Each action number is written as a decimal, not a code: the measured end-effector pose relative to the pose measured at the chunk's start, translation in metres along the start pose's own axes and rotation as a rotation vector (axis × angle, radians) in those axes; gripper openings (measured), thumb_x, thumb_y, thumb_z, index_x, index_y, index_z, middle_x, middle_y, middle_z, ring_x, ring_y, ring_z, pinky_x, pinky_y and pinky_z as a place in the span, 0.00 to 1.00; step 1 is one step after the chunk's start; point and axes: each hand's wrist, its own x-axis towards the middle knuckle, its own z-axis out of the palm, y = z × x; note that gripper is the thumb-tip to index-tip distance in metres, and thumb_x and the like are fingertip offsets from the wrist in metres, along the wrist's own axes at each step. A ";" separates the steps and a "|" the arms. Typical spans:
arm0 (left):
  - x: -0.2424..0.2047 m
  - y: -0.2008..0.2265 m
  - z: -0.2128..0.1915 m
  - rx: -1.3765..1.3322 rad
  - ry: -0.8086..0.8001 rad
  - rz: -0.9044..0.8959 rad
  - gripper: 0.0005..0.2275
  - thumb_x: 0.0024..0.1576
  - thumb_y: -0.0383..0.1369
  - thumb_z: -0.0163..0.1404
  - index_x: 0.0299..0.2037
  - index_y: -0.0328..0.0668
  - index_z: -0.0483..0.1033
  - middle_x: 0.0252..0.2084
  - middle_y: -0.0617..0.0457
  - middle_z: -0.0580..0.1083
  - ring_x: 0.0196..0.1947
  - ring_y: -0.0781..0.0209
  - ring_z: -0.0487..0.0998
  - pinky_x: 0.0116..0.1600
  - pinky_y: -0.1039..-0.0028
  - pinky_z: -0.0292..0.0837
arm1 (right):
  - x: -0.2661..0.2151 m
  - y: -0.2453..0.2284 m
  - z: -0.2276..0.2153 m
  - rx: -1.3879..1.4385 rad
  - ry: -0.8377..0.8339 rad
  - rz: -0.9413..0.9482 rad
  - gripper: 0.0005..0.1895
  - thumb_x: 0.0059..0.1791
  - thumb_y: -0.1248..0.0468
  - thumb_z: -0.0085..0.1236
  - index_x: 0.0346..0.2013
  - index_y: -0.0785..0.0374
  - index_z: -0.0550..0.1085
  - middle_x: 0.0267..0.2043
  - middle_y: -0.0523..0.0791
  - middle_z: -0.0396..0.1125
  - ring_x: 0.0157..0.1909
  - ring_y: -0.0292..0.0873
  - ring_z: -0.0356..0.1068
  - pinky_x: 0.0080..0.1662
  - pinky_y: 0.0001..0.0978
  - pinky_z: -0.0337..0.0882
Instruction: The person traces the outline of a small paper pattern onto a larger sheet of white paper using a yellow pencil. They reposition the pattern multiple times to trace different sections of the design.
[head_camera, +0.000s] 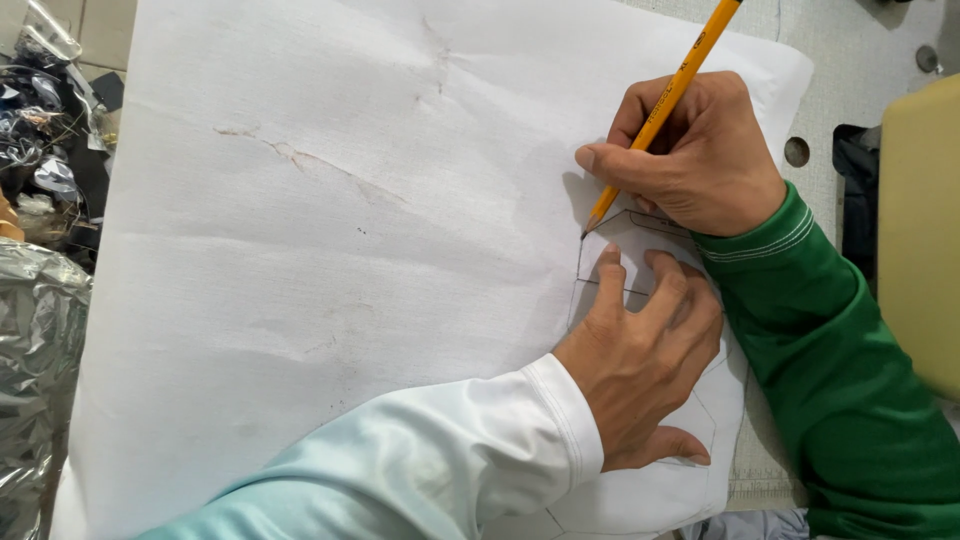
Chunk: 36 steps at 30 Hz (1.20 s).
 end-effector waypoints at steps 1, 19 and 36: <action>0.000 0.000 0.000 0.000 0.000 0.000 0.53 0.40 0.83 0.36 0.60 0.44 0.72 0.58 0.47 0.69 0.59 0.44 0.68 0.60 0.41 0.69 | 0.000 0.000 0.000 0.000 0.001 0.000 0.18 0.52 0.73 0.67 0.22 0.66 0.68 0.15 0.44 0.60 0.15 0.33 0.58 0.19 0.19 0.61; 0.000 -0.002 -0.002 -0.007 -0.010 0.012 0.52 0.40 0.82 0.35 0.59 0.45 0.72 0.57 0.48 0.70 0.59 0.44 0.69 0.60 0.42 0.69 | 0.001 0.004 -0.001 0.026 0.023 0.020 0.18 0.53 0.72 0.65 0.22 0.66 0.67 0.14 0.44 0.59 0.14 0.34 0.58 0.18 0.20 0.61; -0.001 -0.008 -0.008 -0.044 0.024 0.052 0.49 0.43 0.80 0.36 0.57 0.43 0.71 0.58 0.43 0.68 0.58 0.40 0.69 0.60 0.42 0.66 | -0.070 -0.003 -0.059 -0.259 0.069 -0.219 0.23 0.56 0.81 0.49 0.20 0.66 0.53 0.40 0.55 0.70 0.54 0.52 0.78 0.42 0.33 0.78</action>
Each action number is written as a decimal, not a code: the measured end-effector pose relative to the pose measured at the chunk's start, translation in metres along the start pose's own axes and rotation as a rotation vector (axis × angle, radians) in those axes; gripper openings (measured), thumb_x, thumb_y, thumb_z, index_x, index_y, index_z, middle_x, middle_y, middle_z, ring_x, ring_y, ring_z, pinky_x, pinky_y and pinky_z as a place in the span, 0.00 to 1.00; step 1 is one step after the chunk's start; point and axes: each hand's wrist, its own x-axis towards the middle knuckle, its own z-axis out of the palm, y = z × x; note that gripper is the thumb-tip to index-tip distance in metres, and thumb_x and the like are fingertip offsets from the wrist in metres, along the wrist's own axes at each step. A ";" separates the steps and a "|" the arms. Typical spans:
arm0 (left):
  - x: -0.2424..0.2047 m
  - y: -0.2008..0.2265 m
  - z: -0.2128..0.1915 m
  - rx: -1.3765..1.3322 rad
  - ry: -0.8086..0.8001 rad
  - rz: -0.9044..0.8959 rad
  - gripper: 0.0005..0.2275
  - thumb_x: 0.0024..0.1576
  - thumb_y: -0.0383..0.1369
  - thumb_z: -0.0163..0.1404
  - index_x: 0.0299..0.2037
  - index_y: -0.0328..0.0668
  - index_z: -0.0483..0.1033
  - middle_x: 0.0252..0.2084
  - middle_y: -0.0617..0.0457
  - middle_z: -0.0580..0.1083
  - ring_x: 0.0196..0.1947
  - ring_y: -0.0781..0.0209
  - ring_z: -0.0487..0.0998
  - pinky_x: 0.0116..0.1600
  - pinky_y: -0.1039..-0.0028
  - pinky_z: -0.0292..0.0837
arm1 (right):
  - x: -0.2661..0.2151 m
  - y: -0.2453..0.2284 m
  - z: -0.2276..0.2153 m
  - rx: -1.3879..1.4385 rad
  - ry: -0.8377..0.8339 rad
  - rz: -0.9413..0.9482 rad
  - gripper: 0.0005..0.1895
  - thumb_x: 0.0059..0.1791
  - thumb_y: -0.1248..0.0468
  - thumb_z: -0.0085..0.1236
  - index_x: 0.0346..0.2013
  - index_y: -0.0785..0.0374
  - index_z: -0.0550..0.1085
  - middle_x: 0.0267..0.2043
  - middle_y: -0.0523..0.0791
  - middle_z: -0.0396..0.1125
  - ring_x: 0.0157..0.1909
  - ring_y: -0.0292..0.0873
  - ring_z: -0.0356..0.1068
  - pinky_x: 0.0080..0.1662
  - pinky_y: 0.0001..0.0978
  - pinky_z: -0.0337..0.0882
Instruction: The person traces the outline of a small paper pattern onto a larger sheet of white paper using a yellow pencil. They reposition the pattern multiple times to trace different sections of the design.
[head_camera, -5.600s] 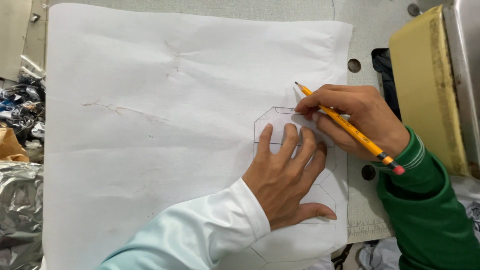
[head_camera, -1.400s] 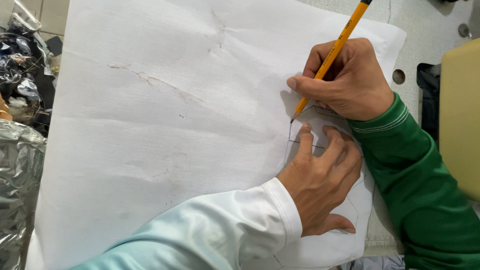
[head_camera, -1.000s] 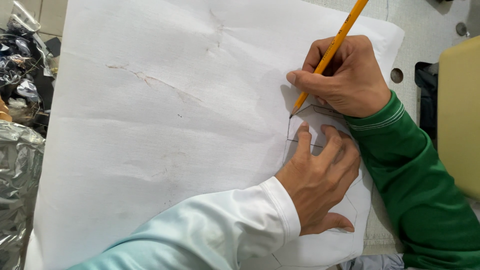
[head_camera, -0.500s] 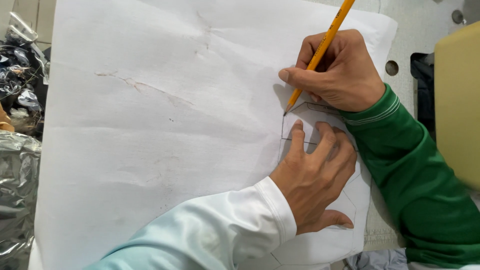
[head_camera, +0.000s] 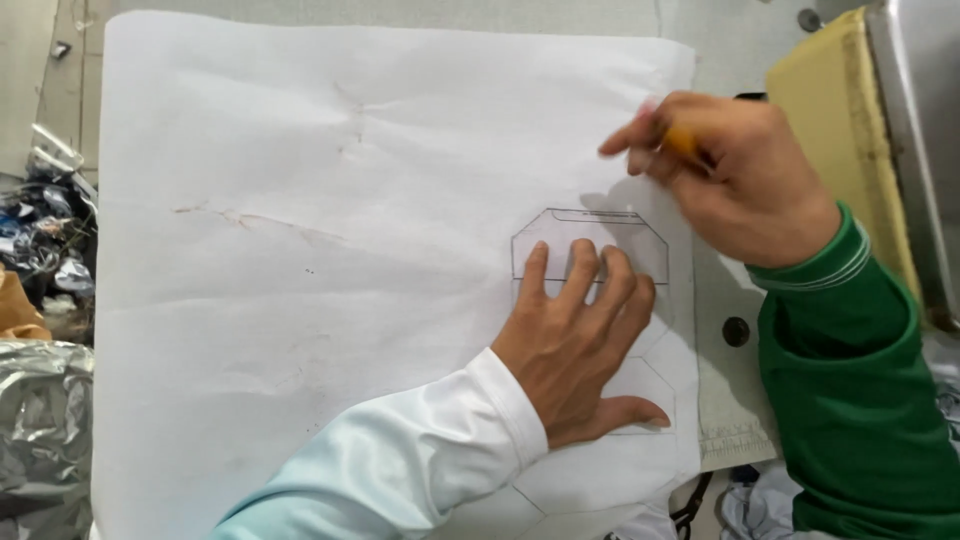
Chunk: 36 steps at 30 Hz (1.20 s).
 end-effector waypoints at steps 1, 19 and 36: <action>-0.001 -0.002 0.002 0.000 0.000 0.012 0.49 0.43 0.80 0.36 0.57 0.43 0.71 0.58 0.43 0.68 0.58 0.40 0.69 0.60 0.42 0.66 | -0.004 0.006 0.003 -0.001 0.011 0.005 0.23 0.56 0.81 0.49 0.20 0.66 0.53 0.40 0.55 0.70 0.54 0.52 0.78 0.42 0.33 0.78; 0.016 -0.086 0.006 -0.045 0.322 -0.205 0.05 0.57 0.35 0.62 0.33 0.58 0.78 0.45 0.57 0.75 0.47 0.48 0.72 0.54 0.55 0.52 | -0.024 0.044 0.016 -0.088 -0.112 -0.032 0.27 0.49 0.74 0.59 0.60 0.47 0.77 0.46 0.45 0.62 0.34 0.43 0.65 0.37 0.38 0.69; -0.010 -0.075 -0.005 -0.285 0.121 -0.402 0.08 0.60 0.42 0.53 0.44 0.55 0.80 0.51 0.61 0.75 0.53 0.55 0.69 0.51 0.57 0.53 | -0.015 0.039 0.035 -0.454 0.090 -0.004 0.28 0.45 0.36 0.69 0.36 0.56 0.71 0.43 0.41 0.64 0.34 0.43 0.67 0.24 0.41 0.65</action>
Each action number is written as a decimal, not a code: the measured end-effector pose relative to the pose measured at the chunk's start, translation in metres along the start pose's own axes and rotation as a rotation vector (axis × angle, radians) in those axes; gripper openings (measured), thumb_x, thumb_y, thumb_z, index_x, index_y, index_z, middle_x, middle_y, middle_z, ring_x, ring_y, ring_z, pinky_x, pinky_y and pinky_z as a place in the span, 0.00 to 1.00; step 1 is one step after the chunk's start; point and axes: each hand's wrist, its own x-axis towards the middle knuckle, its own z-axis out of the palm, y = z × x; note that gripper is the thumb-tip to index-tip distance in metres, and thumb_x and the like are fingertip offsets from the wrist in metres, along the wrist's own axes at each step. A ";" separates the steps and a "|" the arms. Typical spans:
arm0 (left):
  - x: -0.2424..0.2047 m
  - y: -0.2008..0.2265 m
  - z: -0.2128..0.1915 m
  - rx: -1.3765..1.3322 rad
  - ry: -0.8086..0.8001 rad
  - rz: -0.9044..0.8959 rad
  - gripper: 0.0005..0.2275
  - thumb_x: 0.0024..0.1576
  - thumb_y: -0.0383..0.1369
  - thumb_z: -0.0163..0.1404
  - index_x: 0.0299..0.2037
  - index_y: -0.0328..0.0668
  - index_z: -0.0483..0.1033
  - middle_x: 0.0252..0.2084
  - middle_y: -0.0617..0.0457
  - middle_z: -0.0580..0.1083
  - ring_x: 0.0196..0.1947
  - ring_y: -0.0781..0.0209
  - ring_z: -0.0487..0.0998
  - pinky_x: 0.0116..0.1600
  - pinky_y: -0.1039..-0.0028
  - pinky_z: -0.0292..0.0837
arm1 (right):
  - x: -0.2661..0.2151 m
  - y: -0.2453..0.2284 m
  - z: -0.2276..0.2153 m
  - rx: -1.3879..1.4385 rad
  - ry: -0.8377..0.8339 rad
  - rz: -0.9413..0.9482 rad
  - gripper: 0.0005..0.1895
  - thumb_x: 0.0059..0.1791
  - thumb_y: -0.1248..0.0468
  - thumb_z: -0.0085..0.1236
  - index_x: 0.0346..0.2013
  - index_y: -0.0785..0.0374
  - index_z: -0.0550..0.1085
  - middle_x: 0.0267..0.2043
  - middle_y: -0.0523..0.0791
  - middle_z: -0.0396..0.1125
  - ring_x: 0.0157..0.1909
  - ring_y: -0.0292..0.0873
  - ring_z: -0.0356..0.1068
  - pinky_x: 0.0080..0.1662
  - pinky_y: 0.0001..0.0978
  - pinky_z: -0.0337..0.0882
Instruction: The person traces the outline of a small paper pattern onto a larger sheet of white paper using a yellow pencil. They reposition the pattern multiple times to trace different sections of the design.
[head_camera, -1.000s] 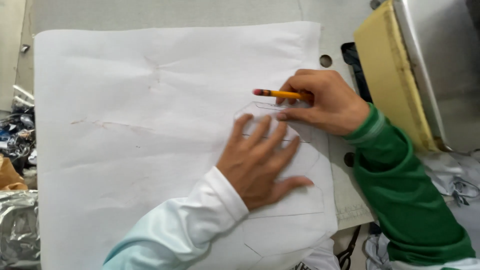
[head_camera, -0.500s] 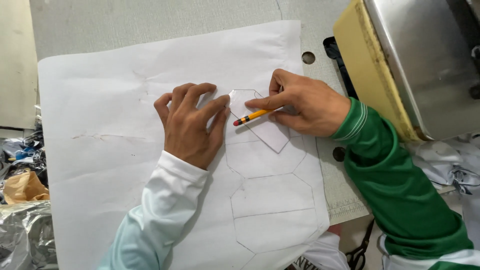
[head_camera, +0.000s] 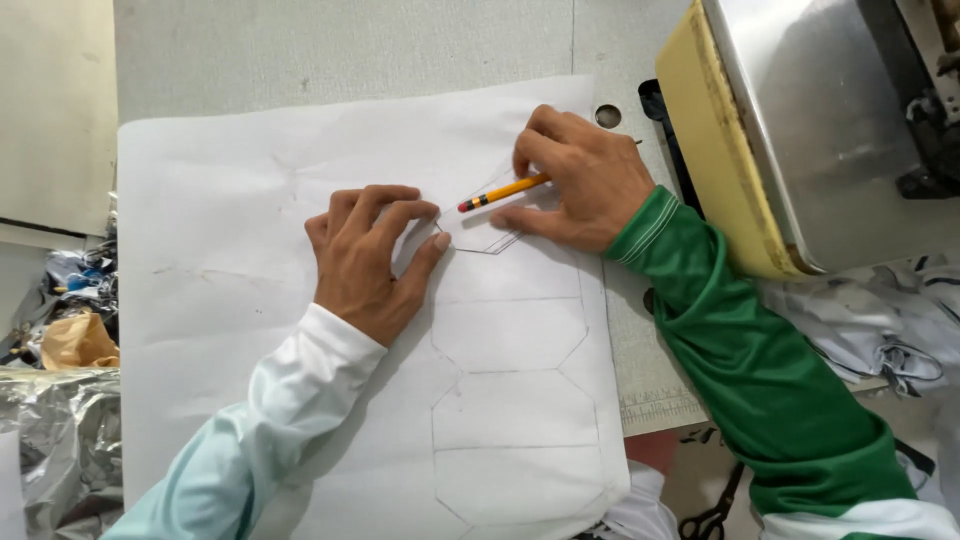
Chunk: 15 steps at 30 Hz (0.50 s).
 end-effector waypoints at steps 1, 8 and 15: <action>0.009 0.000 -0.004 0.005 -0.005 0.004 0.08 0.60 0.42 0.53 0.44 0.55 0.80 0.51 0.61 0.75 0.53 0.55 0.69 0.51 0.57 0.53 | 0.000 -0.002 0.002 0.006 0.005 0.004 0.28 0.45 0.36 0.69 0.36 0.56 0.71 0.43 0.41 0.64 0.34 0.43 0.67 0.24 0.41 0.65; 0.047 -0.027 -0.001 -0.113 -0.270 0.034 0.18 0.46 0.48 0.66 0.40 0.51 0.79 0.37 0.55 0.71 0.42 0.53 0.71 0.48 0.61 0.59 | -0.005 0.005 0.002 0.062 -0.057 0.074 0.24 0.47 0.40 0.68 0.39 0.51 0.70 0.36 0.39 0.65 0.36 0.45 0.67 0.33 0.42 0.67; 0.040 -0.043 0.009 -0.220 -0.129 0.109 0.16 0.49 0.44 0.67 0.43 0.52 0.79 0.37 0.58 0.69 0.40 0.61 0.71 0.49 0.65 0.60 | -0.009 0.007 -0.018 0.014 -0.130 0.041 0.10 0.52 0.57 0.65 0.45 0.55 0.77 0.43 0.45 0.65 0.37 0.46 0.67 0.30 0.42 0.69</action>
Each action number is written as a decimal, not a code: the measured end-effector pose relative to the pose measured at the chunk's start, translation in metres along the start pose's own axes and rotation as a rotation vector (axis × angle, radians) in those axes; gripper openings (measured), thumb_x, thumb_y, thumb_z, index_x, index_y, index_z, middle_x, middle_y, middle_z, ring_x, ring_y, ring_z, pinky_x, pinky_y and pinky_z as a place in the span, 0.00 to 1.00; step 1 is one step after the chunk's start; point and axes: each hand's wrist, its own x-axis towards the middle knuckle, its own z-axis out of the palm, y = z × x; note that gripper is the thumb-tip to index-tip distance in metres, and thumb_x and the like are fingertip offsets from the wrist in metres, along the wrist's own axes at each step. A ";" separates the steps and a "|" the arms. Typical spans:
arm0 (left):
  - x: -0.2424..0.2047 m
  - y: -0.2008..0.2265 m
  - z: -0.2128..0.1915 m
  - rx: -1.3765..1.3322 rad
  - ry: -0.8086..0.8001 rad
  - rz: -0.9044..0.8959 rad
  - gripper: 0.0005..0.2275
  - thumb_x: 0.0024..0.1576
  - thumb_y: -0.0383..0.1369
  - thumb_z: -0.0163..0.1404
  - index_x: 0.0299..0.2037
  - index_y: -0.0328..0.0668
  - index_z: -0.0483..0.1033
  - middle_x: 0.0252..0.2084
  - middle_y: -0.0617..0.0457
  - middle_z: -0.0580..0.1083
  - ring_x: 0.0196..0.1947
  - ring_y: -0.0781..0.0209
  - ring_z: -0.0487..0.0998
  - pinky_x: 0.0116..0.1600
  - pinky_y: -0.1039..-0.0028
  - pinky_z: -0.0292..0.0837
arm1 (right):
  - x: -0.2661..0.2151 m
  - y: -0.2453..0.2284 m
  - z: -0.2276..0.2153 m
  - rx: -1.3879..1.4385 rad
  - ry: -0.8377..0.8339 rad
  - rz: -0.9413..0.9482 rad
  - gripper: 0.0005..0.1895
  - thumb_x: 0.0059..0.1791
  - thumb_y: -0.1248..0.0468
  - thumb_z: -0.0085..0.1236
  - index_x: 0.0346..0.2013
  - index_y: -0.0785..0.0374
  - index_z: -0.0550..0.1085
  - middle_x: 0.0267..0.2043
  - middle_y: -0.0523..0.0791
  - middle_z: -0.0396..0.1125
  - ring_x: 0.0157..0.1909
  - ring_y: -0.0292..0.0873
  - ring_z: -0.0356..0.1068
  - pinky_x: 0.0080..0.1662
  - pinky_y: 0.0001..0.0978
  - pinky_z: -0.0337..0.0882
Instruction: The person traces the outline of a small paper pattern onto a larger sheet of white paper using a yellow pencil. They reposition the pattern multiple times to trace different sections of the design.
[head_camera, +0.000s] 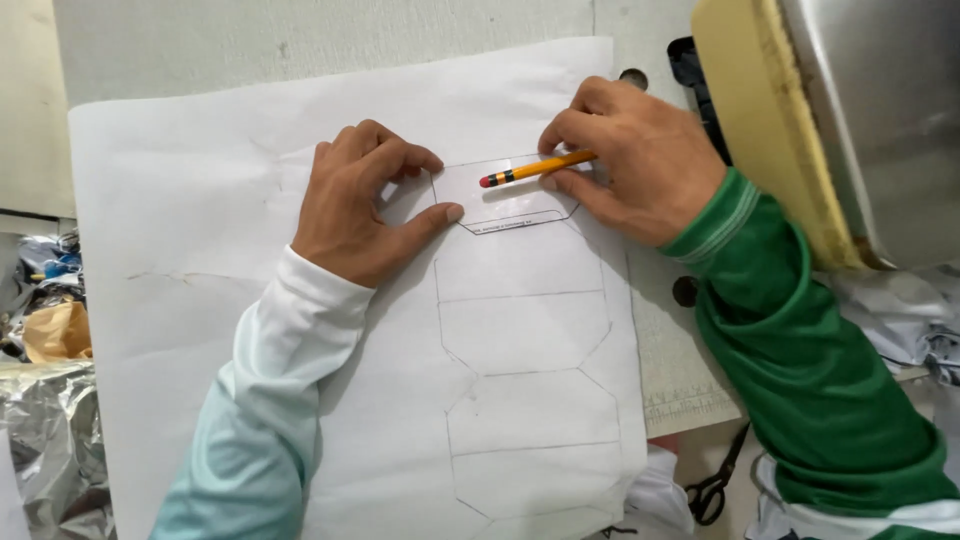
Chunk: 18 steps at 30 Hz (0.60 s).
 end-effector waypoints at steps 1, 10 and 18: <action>-0.001 0.002 -0.001 -0.004 -0.004 -0.001 0.16 0.49 0.44 0.67 0.43 0.52 0.79 0.37 0.58 0.69 0.40 0.61 0.71 0.49 0.65 0.60 | -0.002 -0.002 0.001 0.001 -0.004 0.005 0.10 0.52 0.57 0.65 0.45 0.55 0.77 0.43 0.45 0.65 0.37 0.46 0.67 0.30 0.42 0.69; -0.003 0.003 -0.001 0.014 0.036 0.062 0.10 0.58 0.37 0.61 0.46 0.47 0.79 0.43 0.51 0.69 0.39 0.55 0.70 0.45 0.61 0.57 | -0.005 0.002 -0.001 0.013 0.016 -0.066 0.18 0.50 0.51 0.70 0.48 0.57 0.80 0.44 0.47 0.68 0.43 0.49 0.68 0.35 0.43 0.69; -0.003 0.006 -0.002 0.045 0.037 0.113 0.10 0.56 0.40 0.61 0.45 0.52 0.81 0.46 0.55 0.70 0.39 0.56 0.68 0.45 0.60 0.59 | -0.007 0.003 -0.004 0.023 -0.022 -0.096 0.19 0.50 0.55 0.68 0.53 0.58 0.78 0.46 0.47 0.67 0.41 0.47 0.68 0.36 0.41 0.71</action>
